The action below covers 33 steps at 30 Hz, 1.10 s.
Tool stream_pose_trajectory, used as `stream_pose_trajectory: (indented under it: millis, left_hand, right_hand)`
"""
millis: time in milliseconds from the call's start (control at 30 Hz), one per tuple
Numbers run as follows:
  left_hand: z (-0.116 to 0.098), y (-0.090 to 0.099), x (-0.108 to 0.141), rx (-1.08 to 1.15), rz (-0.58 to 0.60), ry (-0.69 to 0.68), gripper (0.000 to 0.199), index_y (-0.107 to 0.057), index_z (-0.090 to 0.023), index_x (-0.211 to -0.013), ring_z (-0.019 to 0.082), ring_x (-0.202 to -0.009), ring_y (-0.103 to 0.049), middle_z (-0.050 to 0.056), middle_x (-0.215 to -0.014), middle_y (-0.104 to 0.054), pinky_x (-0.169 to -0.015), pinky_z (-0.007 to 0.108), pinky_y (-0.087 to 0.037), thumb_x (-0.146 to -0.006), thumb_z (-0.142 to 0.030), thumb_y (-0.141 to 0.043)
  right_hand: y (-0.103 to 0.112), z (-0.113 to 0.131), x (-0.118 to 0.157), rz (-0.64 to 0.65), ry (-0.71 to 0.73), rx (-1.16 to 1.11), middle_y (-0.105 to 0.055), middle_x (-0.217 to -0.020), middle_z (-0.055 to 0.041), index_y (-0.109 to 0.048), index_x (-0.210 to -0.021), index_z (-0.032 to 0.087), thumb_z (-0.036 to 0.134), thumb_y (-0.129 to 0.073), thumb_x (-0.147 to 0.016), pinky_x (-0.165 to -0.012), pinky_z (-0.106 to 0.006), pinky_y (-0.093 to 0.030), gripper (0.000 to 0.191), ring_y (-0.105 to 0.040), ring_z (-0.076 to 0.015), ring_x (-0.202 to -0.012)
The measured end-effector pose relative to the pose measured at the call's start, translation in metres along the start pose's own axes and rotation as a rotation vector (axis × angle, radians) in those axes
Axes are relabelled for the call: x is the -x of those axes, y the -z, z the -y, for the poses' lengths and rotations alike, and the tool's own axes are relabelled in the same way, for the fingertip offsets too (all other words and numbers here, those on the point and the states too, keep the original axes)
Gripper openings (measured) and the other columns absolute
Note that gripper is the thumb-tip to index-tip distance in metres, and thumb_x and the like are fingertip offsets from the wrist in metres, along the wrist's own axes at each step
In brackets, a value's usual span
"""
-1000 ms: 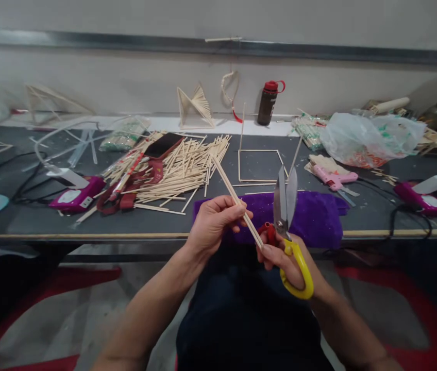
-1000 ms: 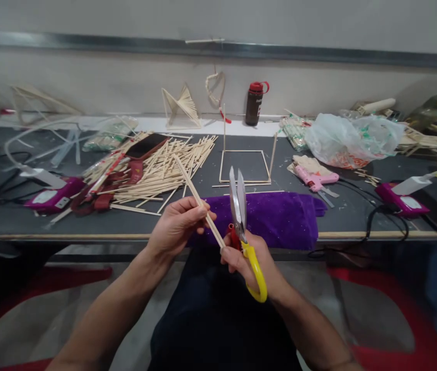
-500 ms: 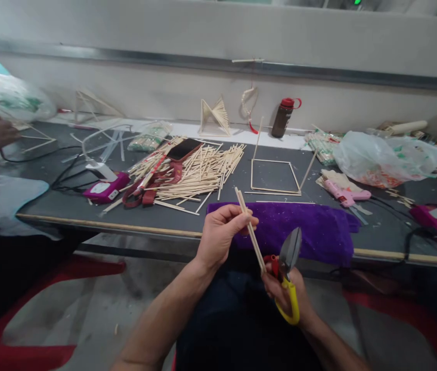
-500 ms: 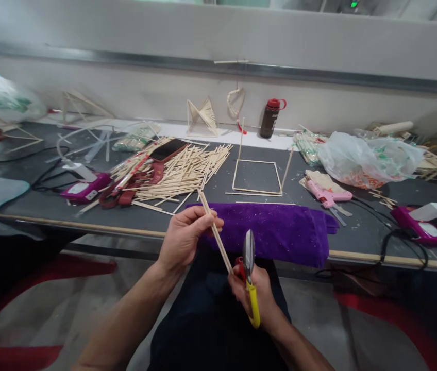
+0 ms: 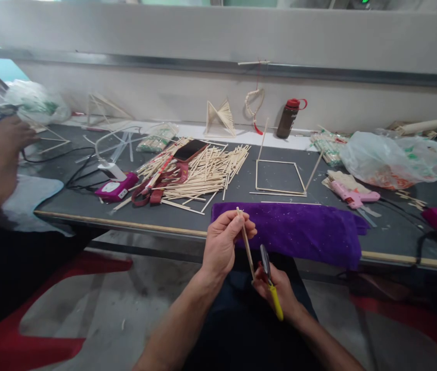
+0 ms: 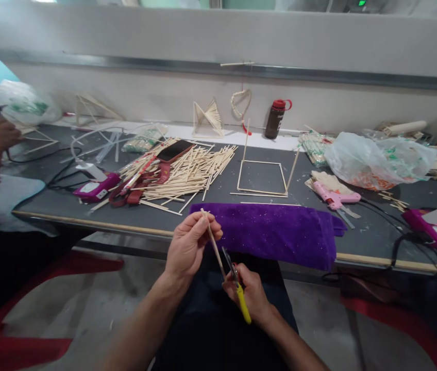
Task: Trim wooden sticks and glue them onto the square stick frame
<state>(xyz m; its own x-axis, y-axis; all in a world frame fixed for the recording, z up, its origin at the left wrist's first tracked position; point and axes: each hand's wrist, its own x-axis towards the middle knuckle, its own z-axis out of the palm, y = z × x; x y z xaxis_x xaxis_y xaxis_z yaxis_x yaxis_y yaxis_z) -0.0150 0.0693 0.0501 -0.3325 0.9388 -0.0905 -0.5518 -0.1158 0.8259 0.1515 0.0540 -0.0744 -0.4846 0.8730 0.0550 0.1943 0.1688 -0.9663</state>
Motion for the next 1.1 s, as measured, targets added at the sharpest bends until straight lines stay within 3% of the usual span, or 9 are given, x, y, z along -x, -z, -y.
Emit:
stream_pose_trajectory:
  millis: [133, 300, 433, 700, 933, 1100]
  left_hand:
    - [-0.01, 0.015, 0.011, -0.093, 0.042, -0.046, 0.015, -0.072, -0.02, -0.077, 0.01, -0.055, -0.064, -0.001, -0.062, -0.068, -0.055, 0.019, -0.054, -0.073, -0.034, -0.078]
    - [-0.013, 0.04, 0.031, -0.299, 0.112, 0.071, 0.01, -0.072, -0.017, -0.081, 0.009, -0.057, -0.065, -0.001, -0.065, -0.069, -0.058, 0.017, -0.054, -0.08, -0.028, -0.072]
    - [-0.004, 0.053, 0.042, -0.388, 0.141, 0.143, 0.01, -0.073, -0.017, -0.08, 0.01, -0.059, -0.065, 0.0, -0.065, -0.069, -0.058, 0.019, -0.056, -0.08, -0.027, -0.072]
    - [0.013, 0.056, 0.053, -0.354, 0.296, 0.292, 0.011, -0.075, -0.018, -0.086, 0.011, -0.058, -0.068, 0.001, -0.067, -0.073, -0.06, 0.018, -0.055, -0.078, -0.025, -0.075]
    - [0.02, 0.053, 0.055, -0.439, 0.258, 0.314, 0.021, -0.078, -0.019, -0.077, 0.015, -0.053, -0.068, 0.003, -0.06, -0.073, -0.056, 0.021, -0.055, -0.063, -0.034, -0.085]
    - [0.02, 0.054, 0.055, -0.576, 0.321, 0.285, 0.023, -0.077, -0.017, -0.073, 0.015, -0.054, -0.067, 0.005, -0.061, -0.073, -0.056, 0.021, -0.052, -0.065, -0.038, -0.083]
  right_hand:
    - [0.026, 0.018, 0.007, 0.14, 0.008, 0.123, -0.051, -0.069, 0.0048, -0.053, -0.086, 0.021, 0.022, -0.068, -0.069, -0.053, -0.024, -0.036, 0.023, -0.043, -0.0103, -0.056]
    - [0.064, 0.056, 0.009, 0.228, 0.026, 0.426, -0.051, -0.073, 0.0028, -0.045, -0.084, 0.021, 0.033, -0.064, -0.078, -0.057, -0.025, -0.036, 0.023, -0.047, -0.0125, -0.063]
    - [0.08, 0.076, 0.006, 0.286, 0.006, 0.626, -0.053, -0.08, -0.0002, -0.041, -0.086, 0.021, 0.04, -0.067, -0.077, -0.062, -0.028, -0.037, 0.033, -0.048, -0.0155, -0.068]
    - [0.079, 0.064, 0.009, 0.346, 0.092, 0.699, -0.058, -0.094, -0.007, -0.05, -0.1, 0.018, 0.055, -0.068, -0.075, -0.074, -0.037, -0.043, 0.049, -0.056, -0.0226, -0.081]
    - [0.073, 0.062, 0.007, 0.351, 0.133, 0.657, -0.059, -0.099, -0.0087, -0.053, -0.106, 0.016, 0.059, -0.069, -0.073, -0.077, -0.039, -0.044, 0.056, -0.055, -0.0223, -0.083]
    - [0.073, 0.063, 0.008, 0.368, 0.126, 0.642, -0.057, -0.102, -0.0101, -0.052, -0.107, 0.015, 0.06, -0.071, -0.072, -0.079, -0.04, -0.045, 0.06, -0.053, -0.023, -0.086]
